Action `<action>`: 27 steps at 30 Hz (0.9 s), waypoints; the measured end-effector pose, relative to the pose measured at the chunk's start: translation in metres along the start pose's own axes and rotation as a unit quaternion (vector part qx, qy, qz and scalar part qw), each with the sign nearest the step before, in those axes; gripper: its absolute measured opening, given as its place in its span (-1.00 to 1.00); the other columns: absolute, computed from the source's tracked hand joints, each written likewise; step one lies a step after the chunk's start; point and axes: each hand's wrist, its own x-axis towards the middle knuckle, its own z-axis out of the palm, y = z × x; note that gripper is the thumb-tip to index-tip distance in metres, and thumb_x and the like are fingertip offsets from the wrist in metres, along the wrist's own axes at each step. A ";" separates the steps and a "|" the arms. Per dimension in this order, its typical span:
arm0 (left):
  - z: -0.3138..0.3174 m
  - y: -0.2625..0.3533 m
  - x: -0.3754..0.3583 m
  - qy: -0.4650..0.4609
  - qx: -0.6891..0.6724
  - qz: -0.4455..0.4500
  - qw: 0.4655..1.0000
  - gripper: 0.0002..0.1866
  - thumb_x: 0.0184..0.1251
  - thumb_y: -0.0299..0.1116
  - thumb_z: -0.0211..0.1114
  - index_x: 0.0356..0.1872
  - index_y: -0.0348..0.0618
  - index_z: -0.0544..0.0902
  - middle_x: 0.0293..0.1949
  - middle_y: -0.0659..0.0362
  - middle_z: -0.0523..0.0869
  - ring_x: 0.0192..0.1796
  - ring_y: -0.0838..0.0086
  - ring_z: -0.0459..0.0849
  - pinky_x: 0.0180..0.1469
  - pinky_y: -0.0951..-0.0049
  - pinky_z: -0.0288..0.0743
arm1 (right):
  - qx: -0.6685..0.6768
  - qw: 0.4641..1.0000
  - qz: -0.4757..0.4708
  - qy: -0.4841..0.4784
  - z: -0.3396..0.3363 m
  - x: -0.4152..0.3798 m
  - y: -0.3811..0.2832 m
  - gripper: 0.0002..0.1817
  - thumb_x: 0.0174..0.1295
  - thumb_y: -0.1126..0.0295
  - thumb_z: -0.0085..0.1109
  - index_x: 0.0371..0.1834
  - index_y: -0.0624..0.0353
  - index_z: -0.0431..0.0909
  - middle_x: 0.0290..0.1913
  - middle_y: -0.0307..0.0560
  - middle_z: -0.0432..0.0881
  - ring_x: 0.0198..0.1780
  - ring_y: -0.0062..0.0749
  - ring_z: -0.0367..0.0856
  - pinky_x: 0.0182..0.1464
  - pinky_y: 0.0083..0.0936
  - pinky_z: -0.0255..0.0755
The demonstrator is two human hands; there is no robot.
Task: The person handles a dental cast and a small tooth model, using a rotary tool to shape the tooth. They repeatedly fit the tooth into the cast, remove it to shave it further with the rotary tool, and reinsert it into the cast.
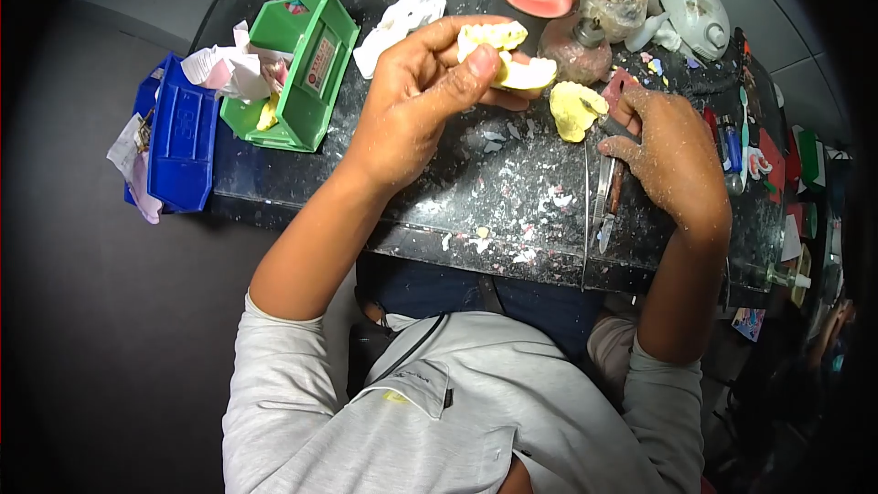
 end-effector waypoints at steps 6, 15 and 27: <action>-0.002 0.001 0.001 -0.005 -0.007 0.000 1.000 -0.51 0.62 -0.20 0.31 0.31 -0.44 0.56 0.03 -0.08 0.81 0.04 0.26 0.84 0.14 0.21 0.76 | 0.119 0.988 -0.093 0.009 0.005 -0.004 -0.023 -0.70 0.19 0.38 0.48 -0.07 0.26 0.69 -0.08 0.07 0.75 0.01 0.02 0.73 0.12 -0.12 0.57; 0.000 0.010 0.004 0.028 -0.034 -0.036 0.998 -0.39 0.75 -0.06 -0.09 0.39 -0.50 0.49 0.26 -0.38 0.66 0.23 -0.10 0.75 0.25 0.04 0.69 | 0.169 0.897 -0.393 -0.110 0.052 -0.014 -0.051 -0.70 0.12 0.47 0.28 -0.05 0.12 0.77 -0.11 -0.21 0.71 -0.03 -0.21 0.67 0.00 -0.31 0.60; -0.018 -0.013 0.011 -0.045 -0.429 -0.162 0.888 -0.29 0.77 0.09 -0.26 0.38 -0.46 0.47 0.33 -0.50 0.54 0.30 -0.28 0.64 0.33 -0.11 0.59 | 0.130 0.913 -0.375 -0.093 0.055 -0.016 -0.058 -0.90 0.19 0.44 0.30 -0.25 0.16 0.64 -0.21 -0.10 0.56 -0.07 -0.15 0.68 -0.07 -0.21 0.60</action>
